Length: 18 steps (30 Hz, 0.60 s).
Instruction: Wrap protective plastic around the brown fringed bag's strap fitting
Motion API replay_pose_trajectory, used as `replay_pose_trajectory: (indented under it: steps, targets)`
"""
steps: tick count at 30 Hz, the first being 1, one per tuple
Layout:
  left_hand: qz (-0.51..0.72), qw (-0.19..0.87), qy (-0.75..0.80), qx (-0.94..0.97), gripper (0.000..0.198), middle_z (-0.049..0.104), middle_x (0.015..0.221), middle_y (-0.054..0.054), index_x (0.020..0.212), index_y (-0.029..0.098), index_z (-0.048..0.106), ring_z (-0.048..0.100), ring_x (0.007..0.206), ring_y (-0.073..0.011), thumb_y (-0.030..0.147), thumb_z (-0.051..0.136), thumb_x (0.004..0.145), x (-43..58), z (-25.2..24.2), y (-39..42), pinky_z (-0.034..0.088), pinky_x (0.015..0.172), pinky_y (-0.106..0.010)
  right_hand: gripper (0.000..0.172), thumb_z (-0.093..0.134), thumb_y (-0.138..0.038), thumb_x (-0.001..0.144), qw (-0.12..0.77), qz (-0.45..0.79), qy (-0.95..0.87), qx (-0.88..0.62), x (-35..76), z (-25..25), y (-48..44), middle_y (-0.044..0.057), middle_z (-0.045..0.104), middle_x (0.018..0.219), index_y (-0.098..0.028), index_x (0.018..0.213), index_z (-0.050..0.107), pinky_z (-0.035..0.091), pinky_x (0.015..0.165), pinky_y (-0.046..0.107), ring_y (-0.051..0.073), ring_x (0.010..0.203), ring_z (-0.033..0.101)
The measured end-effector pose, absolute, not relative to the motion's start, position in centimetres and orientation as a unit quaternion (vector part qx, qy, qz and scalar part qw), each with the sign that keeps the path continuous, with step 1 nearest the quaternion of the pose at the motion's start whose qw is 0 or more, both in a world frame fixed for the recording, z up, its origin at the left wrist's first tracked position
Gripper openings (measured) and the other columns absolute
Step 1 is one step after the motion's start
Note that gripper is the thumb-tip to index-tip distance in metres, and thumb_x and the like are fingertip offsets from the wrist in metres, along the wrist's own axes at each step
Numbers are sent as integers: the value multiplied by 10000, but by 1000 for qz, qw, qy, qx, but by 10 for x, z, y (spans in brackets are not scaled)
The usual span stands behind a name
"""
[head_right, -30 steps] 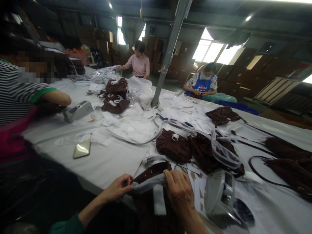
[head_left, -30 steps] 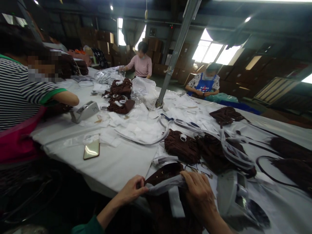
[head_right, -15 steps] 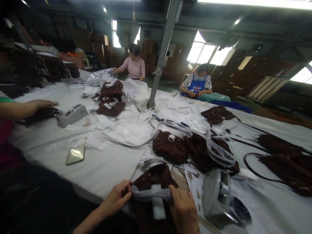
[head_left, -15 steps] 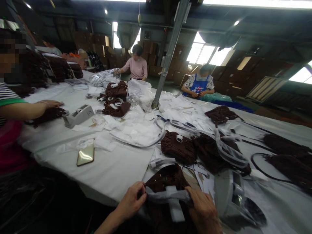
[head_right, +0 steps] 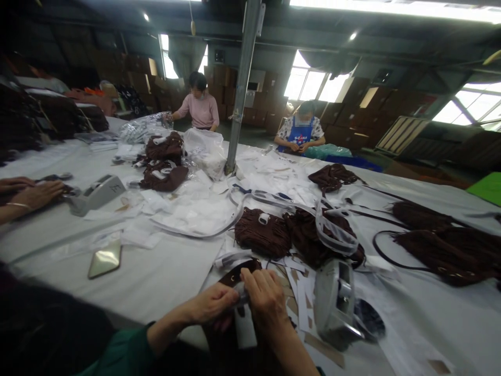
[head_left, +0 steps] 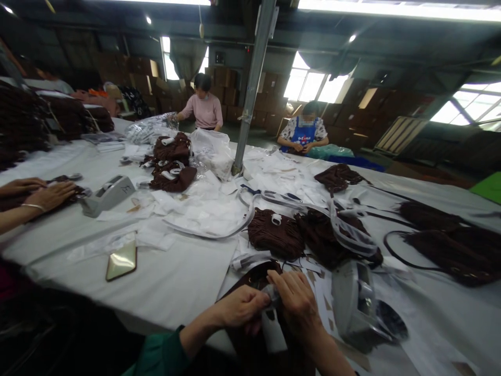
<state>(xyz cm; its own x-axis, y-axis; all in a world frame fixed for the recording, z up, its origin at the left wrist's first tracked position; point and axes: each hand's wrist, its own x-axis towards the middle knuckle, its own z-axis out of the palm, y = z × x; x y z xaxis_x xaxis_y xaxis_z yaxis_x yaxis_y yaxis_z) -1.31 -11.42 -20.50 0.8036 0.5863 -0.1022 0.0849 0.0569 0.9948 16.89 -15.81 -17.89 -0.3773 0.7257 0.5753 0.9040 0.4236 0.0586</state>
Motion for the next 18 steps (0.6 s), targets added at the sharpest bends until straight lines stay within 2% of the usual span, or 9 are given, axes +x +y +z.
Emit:
replay_pose_trajectory:
  steps: [3,7,9,11,13,15,17,18]
  targets:
    - [198,706,282,619,600,420,443,32,741,157,624,331,377,-92,730,460,807,-12,-220,-117,219,397,-246,255,407,-238,966,240,-193,-768,-561,184,-193,-155,87,662,877,-145,1115,592,469,760,381,227,816,610]
    - [251,712,312,576,565,352,444,50,706,170,593,280,393,-86,723,509,785,-18,-227,-117,180,411,-259,439,454,-421,941,250,-216,-737,-589,195,-217,-166,156,639,1083,-138,1272,512,520,792,437,294,977,606]
    - [260,710,306,579,543,344,462,51,688,173,577,262,409,-83,705,526,787,-18,-223,-117,174,424,-264,463,477,-405,935,257,-209,-752,-570,192,-227,-172,158,629,1109,-155,1324,478,539,807,434,295,1000,610]
    - [251,711,286,591,521,334,478,53,663,180,544,251,423,-83,682,525,801,-16,-216,-118,178,434,-265,405,441,-322,955,281,-199,-758,-554,186,-235,-176,151,634,1098,-175,1331,476,553,812,408,274,992,628]
    - [244,703,267,612,479,351,506,49,671,183,533,284,449,-93,632,507,835,-13,-209,-120,218,452,-264,361,391,-250,969,309,-195,-746,-556,181,-242,-176,147,653,1064,-177,1307,496,562,811,401,261,965,646]
    - [263,653,279,653,367,439,577,27,738,181,565,382,518,-122,533,551,842,-12,-204,-121,302,509,-269,336,377,-228,972,332,-176,-734,-566,176,-244,-173,148,675,1034,-162,1268,522,568,817,406,258,945,661]
    - [286,579,321,693,252,552,700,3,924,184,594,481,621,-161,386,648,784,-13,-201,-120,370,596,-282,308,396,-261,971,362,-139,-718,-578,169,-241,-170,142,701,990,-153,1207,564,581,790,396,256,901,683]
    - [291,547,343,706,328,594,761,-9,1036,188,578,517,665,-179,311,672,748,-14,-201,-119,390,630,-288,302,409,-289,968,381,-110,-707,-586,165,-238,-169,136,712,969,-155,1172,586,586,775,386,254,876,693]
